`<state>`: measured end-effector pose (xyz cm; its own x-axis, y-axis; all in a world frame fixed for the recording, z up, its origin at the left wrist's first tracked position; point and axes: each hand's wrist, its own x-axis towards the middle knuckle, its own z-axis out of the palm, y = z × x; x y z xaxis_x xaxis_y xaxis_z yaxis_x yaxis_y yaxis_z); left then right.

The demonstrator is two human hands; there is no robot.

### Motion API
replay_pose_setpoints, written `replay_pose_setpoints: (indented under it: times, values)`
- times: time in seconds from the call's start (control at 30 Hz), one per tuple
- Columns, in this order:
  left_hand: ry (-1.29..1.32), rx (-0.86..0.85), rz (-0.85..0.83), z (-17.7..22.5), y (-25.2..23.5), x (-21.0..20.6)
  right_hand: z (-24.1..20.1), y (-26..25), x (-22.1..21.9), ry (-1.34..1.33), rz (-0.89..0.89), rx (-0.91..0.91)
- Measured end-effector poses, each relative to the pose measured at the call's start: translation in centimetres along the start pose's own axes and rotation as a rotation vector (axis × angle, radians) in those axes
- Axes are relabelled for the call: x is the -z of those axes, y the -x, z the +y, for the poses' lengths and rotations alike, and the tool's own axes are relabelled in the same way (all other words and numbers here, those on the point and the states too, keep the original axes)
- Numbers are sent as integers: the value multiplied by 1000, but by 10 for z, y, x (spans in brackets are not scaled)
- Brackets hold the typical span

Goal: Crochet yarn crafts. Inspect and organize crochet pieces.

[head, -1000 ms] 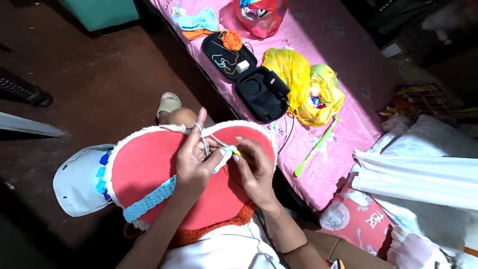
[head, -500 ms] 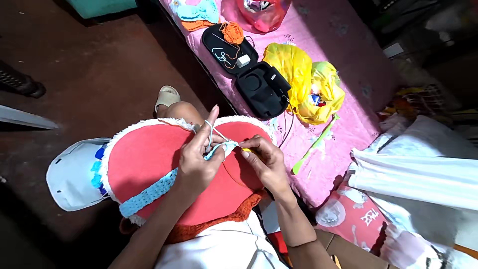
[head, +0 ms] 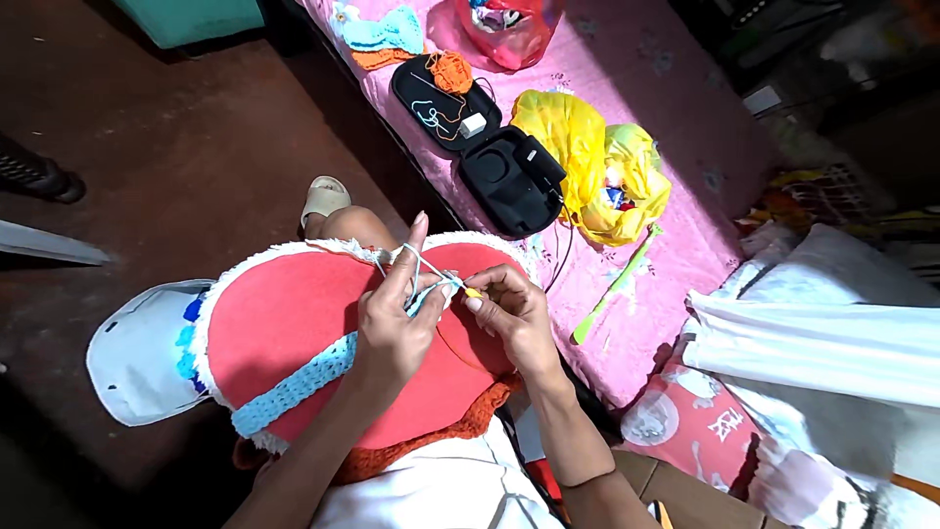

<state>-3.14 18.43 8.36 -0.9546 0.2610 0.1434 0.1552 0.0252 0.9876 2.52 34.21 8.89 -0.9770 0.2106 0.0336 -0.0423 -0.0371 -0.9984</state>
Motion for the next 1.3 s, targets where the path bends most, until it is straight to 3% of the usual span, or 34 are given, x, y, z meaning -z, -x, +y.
replay_pose_setpoints:
  times: [0.1,0.23,0.3,0.37,0.43,0.47,0.53,0.67,0.8,1.13,1.3]
  values:
    - [-17,-9,-1,0,0,-1,-1,2,-2,63,10,26]
    - [-277,-264,48,-11,5,-10,7,4,-11,565,60,406]
    - [-377,-396,76,-16,8,-14,4,3,-15,518,84,369]
    - [-334,-448,111,-17,8,-14,-4,-1,-16,172,52,161]
    - [-185,-409,107,-13,7,-10,-5,-6,-11,-237,-17,9]
    - [-86,-368,97,-11,6,-8,-2,-6,-10,-319,-35,1]
    - [67,-271,79,-4,4,-6,1,-4,-12,-168,29,111]
    - [146,-174,53,3,-1,-1,14,0,-13,442,161,480]
    - [118,-170,6,3,-7,5,18,-1,-11,678,203,623]
    - [247,-23,-99,2,-17,22,21,-2,-3,743,127,677]
    - [285,43,-118,1,-17,24,20,0,0,537,59,554]
